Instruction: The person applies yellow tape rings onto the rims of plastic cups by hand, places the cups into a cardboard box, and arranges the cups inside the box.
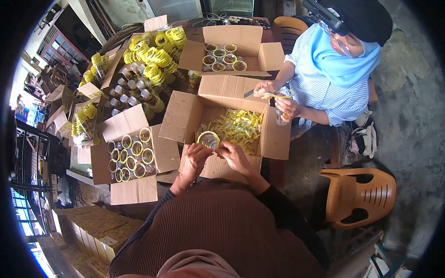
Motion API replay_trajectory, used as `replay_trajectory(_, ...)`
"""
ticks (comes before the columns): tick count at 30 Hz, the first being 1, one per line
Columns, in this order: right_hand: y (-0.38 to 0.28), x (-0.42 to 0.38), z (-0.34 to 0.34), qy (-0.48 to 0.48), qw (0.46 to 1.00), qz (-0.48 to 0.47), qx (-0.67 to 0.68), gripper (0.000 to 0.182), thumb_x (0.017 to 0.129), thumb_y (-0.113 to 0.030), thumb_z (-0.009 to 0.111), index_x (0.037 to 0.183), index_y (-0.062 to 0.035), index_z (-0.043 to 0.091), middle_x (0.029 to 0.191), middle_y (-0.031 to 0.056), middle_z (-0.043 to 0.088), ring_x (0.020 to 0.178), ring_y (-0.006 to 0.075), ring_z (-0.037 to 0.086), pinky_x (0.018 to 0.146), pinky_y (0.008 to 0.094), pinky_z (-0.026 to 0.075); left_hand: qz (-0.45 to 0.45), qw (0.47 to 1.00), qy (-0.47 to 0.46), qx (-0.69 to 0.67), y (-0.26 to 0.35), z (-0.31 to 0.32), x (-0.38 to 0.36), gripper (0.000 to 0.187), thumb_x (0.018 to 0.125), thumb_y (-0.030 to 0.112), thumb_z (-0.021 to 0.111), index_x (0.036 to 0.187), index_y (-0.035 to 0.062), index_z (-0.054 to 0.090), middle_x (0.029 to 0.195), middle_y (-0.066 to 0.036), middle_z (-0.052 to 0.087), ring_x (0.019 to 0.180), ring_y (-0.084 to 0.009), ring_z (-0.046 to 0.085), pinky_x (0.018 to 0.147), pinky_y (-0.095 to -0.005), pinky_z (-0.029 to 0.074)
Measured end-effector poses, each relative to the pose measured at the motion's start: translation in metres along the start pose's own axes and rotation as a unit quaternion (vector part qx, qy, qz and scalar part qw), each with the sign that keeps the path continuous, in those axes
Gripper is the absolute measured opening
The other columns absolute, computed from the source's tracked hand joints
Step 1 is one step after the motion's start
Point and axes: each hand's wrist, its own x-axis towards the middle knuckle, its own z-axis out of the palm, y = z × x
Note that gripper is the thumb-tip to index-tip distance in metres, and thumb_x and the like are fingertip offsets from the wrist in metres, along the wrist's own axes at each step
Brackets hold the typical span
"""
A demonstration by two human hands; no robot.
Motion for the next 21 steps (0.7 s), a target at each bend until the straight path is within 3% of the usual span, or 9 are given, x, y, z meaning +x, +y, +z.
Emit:
replay_trajectory(2, 0.004, 0.001, -0.001, 0.002, 1.000, -0.004, -0.015, 0.017, 0.095, -0.015, 0.060, 0.092, 0.0015, 0.061, 0.075, 0.0032, 0.061, 0.071, 0.0077, 0.058, 0.065, 0.0250, 0.050, -0.011, 1.000, 0.008, -0.008, -0.004, 0.003, 0.000, 0.010, 0.079, 0.007, 0.068, 0.089, 0.0053, 0.068, 0.086, -0.008, 0.067, 0.084, -0.0275, 0.061, 0.075, -0.0377, 0.046)
replay_trajectory(4, 0.006, 0.003, -0.004, 0.036, 0.984, -0.134, -0.112, 0.014, 0.094, -0.014, 0.059, 0.092, -0.0002, 0.062, 0.072, 0.0045, 0.062, 0.068, 0.0085, 0.058, 0.063, 0.0262, 0.049, -0.022, 1.000, 0.017, -0.015, -0.005, -0.004, 0.002, 0.008, 0.080, 0.006, 0.068, 0.088, 0.0049, 0.068, 0.085, -0.008, 0.067, 0.084, -0.0275, 0.062, 0.075, -0.0375, 0.047)
replay_trajectory(5, 0.007, 0.005, -0.010, 0.115, 0.974, -0.121, -0.150, 0.014, 0.094, -0.014, 0.059, 0.091, -0.0012, 0.064, 0.071, 0.0061, 0.064, 0.065, 0.0104, 0.059, 0.061, 0.0274, 0.048, -0.032, 0.999, 0.025, -0.021, -0.006, -0.009, 0.003, 0.006, 0.080, 0.005, 0.067, 0.086, 0.0045, 0.069, 0.084, -0.008, 0.068, 0.083, -0.0275, 0.062, 0.075, -0.0372, 0.047)
replay_trajectory(7, 0.028, 0.019, -0.033, 0.159, 0.985, -0.068, -0.002, 0.014, 0.092, -0.014, 0.063, 0.089, -0.0005, 0.065, 0.070, 0.0065, 0.065, 0.064, 0.0111, 0.060, 0.060, 0.0276, 0.048, -0.073, 0.994, 0.053, -0.057, -0.016, -0.018, 0.002, 0.006, 0.081, 0.002, 0.066, 0.086, 0.0016, 0.069, 0.083, -0.010, 0.069, 0.079, -0.0253, 0.066, 0.073, -0.0347, 0.051)
replay_trajectory(10, 0.038, 0.021, -0.056, 0.194, 0.965, -0.131, -0.120, 0.014, 0.086, -0.013, 0.072, 0.089, -0.0013, 0.064, 0.071, 0.0077, 0.064, 0.062, 0.0118, 0.059, 0.057, 0.0281, 0.048, -0.156, 0.978, 0.058, -0.128, -0.031, -0.026, -0.004, 0.007, 0.086, 0.004, 0.065, 0.089, -0.0006, 0.069, 0.084, -0.010, 0.069, 0.078, -0.0212, 0.066, 0.071, -0.0307, 0.051)
replay_trajectory(15, 0.036, 0.013, -0.042, 0.192, 0.960, -0.059, -0.194, 0.010, 0.082, -0.003, 0.071, 0.091, -0.0003, 0.066, 0.080, 0.0109, 0.064, 0.067, 0.0197, 0.062, 0.063, 0.0313, 0.050, -0.237, 0.948, 0.052, -0.205, -0.040, -0.025, 0.001, 0.011, 0.091, 0.009, 0.062, 0.095, 0.0001, 0.069, 0.081, -0.004, 0.067, 0.079, -0.0087, 0.060, 0.073, -0.0257, 0.048)
replay_trajectory(17, 0.057, 0.018, -0.037, 0.173, 0.933, -0.171, -0.264, 0.013, 0.082, 0.003, 0.066, 0.095, 0.0006, 0.066, 0.083, 0.0139, 0.064, 0.074, 0.0265, 0.064, 0.069, 0.0340, 0.050, -0.279, 0.920, 0.041, -0.273, -0.044, -0.024, 0.003, 0.013, 0.093, 0.011, 0.061, 0.097, 0.0000, 0.067, 0.081, -0.001, 0.065, 0.080, -0.0074, 0.057, 0.076, -0.0245, 0.046)
replay_trajectory(18, 0.053, 0.015, -0.033, 0.175, 0.929, -0.171, -0.278, 0.016, 0.083, 0.005, 0.061, 0.097, 0.0008, 0.067, 0.082, 0.0157, 0.063, 0.079, 0.0310, 0.064, 0.072, 0.0360, 0.050, -0.279, 0.920, 0.040, -0.273, -0.046, -0.022, 0.002, 0.013, 0.093, 0.011, 0.061, 0.097, 0.0000, 0.067, 0.081, -0.001, 0.065, 0.080, -0.0074, 0.057, 0.076, -0.0245, 0.046)
replay_trajectory(21, 0.039, 0.013, -0.021, 0.157, 0.951, -0.173, -0.202, 0.012, 0.083, 0.001, 0.063, 0.095, 0.0009, 0.067, 0.083, 0.0152, 0.063, 0.080, 0.0304, 0.064, 0.071, 0.0365, 0.050, -0.272, 0.900, 0.030, -0.340, -0.050, -0.017, 0.003, 0.015, 0.095, 0.013, 0.059, 0.098, -0.0008, 0.066, 0.082, 0.001, 0.062, 0.082, -0.0066, 0.055, 0.078, -0.0232, 0.045)
